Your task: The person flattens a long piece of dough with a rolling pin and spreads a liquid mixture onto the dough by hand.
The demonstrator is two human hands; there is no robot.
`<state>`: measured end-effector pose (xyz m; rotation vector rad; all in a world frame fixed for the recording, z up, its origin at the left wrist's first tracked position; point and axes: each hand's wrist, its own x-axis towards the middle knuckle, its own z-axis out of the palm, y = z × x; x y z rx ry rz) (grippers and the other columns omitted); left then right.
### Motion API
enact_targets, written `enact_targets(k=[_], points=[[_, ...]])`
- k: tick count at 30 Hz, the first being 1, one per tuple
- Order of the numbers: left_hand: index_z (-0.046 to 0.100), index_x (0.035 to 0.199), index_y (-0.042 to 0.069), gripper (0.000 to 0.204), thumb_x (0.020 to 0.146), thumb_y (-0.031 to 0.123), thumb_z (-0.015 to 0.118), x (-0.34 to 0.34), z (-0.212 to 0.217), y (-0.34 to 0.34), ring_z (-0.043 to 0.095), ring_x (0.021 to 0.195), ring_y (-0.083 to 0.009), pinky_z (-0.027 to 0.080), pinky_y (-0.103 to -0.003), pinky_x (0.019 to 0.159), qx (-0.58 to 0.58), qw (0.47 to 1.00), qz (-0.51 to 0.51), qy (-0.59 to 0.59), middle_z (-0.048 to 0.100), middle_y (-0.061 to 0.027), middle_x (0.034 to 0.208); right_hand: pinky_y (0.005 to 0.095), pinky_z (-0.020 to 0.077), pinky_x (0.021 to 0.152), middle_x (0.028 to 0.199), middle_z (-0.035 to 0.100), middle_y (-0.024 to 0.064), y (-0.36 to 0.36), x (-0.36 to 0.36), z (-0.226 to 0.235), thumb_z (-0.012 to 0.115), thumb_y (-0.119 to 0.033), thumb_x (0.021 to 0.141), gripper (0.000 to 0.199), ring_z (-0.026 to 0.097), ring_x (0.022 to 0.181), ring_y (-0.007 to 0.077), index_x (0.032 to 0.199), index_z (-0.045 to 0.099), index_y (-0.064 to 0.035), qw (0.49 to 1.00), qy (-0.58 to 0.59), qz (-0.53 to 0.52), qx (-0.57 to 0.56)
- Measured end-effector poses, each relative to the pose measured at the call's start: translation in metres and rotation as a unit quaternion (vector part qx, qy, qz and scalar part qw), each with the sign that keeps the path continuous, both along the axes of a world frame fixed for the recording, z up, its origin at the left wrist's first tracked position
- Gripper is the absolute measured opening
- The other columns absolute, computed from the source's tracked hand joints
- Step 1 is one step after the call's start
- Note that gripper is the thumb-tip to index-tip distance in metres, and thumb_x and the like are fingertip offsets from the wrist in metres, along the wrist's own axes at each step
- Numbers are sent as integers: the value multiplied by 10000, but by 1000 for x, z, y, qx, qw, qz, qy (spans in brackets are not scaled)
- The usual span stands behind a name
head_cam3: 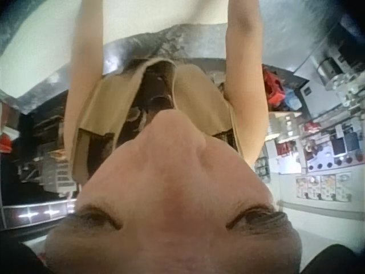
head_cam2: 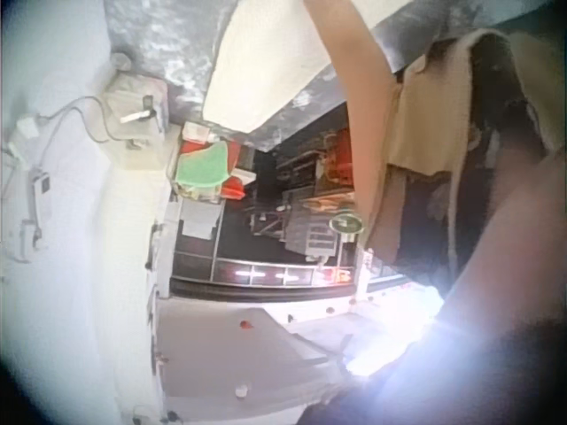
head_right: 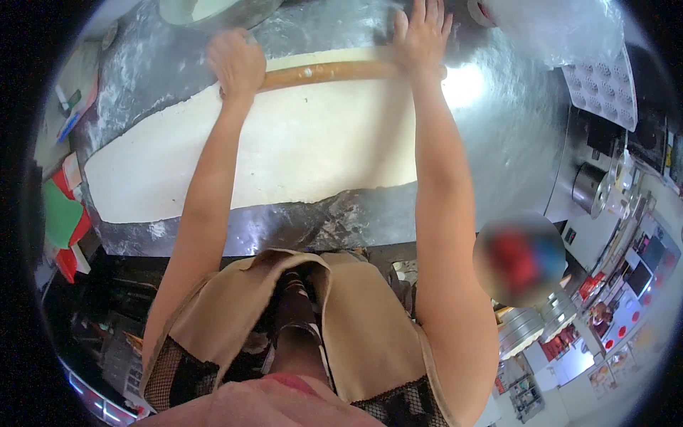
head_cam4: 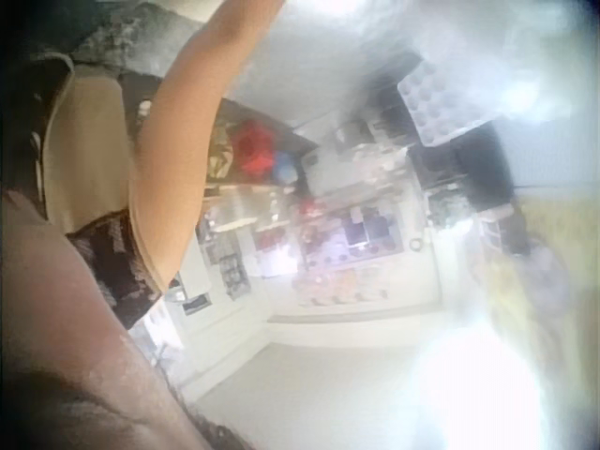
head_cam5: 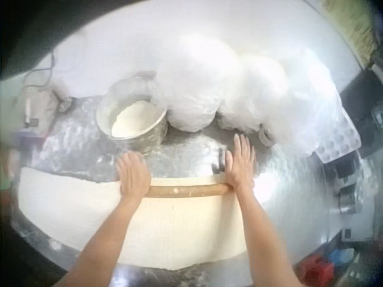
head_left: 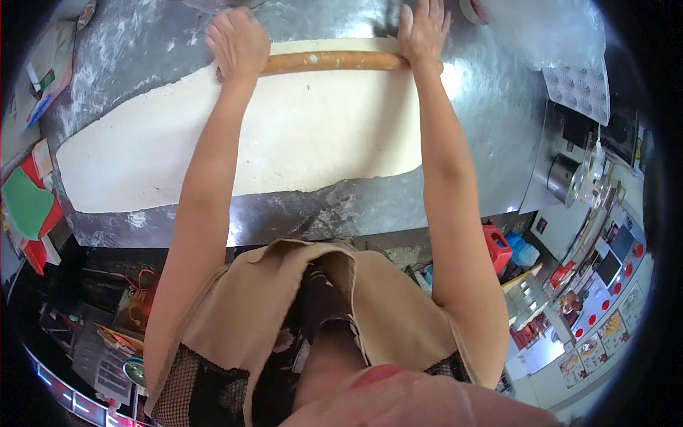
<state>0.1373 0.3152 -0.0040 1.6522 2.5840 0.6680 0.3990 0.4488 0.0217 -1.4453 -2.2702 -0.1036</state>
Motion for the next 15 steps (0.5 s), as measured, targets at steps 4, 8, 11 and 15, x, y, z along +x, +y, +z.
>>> enact_targets(k=[4,8,11,15], points=[[441,1336,34,561,826,203,601,29,-17,-88,418,1247,-365,282,-500,1049,45,995,-68,52,473,-187,1341,537,200,1102,1452,363,176,-95,51,-35,476,-407,881,613,300,1361,345,1389,395,-72,991,-96,3,-97],[501,1296,69,520,833,280,608,42,3,-171,454,1221,-310,325,-487,1032,-34,991,-127,-4,505,-119,1316,536,212,1089,1382,437,176,-180,99,-14,541,-399,850,547,360,1304,373,1287,488,-74,987,-20,62,-149],[436,1352,75,523,878,249,573,-2,28,-105,426,1241,-354,301,-483,1053,-223,944,-106,-218,461,-152,1363,529,219,1094,1388,424,184,-119,106,-5,489,-384,898,526,346,1313,373,1320,453,-72,968,-45,15,-245],[422,1379,141,521,895,289,548,27,3,-79,377,1287,-356,290,-503,1057,121,988,-97,20,366,-140,1446,514,224,1102,1422,374,212,-86,77,-19,439,-395,923,545,313,1333,394,1369,410,-83,996,73,20,-54]])
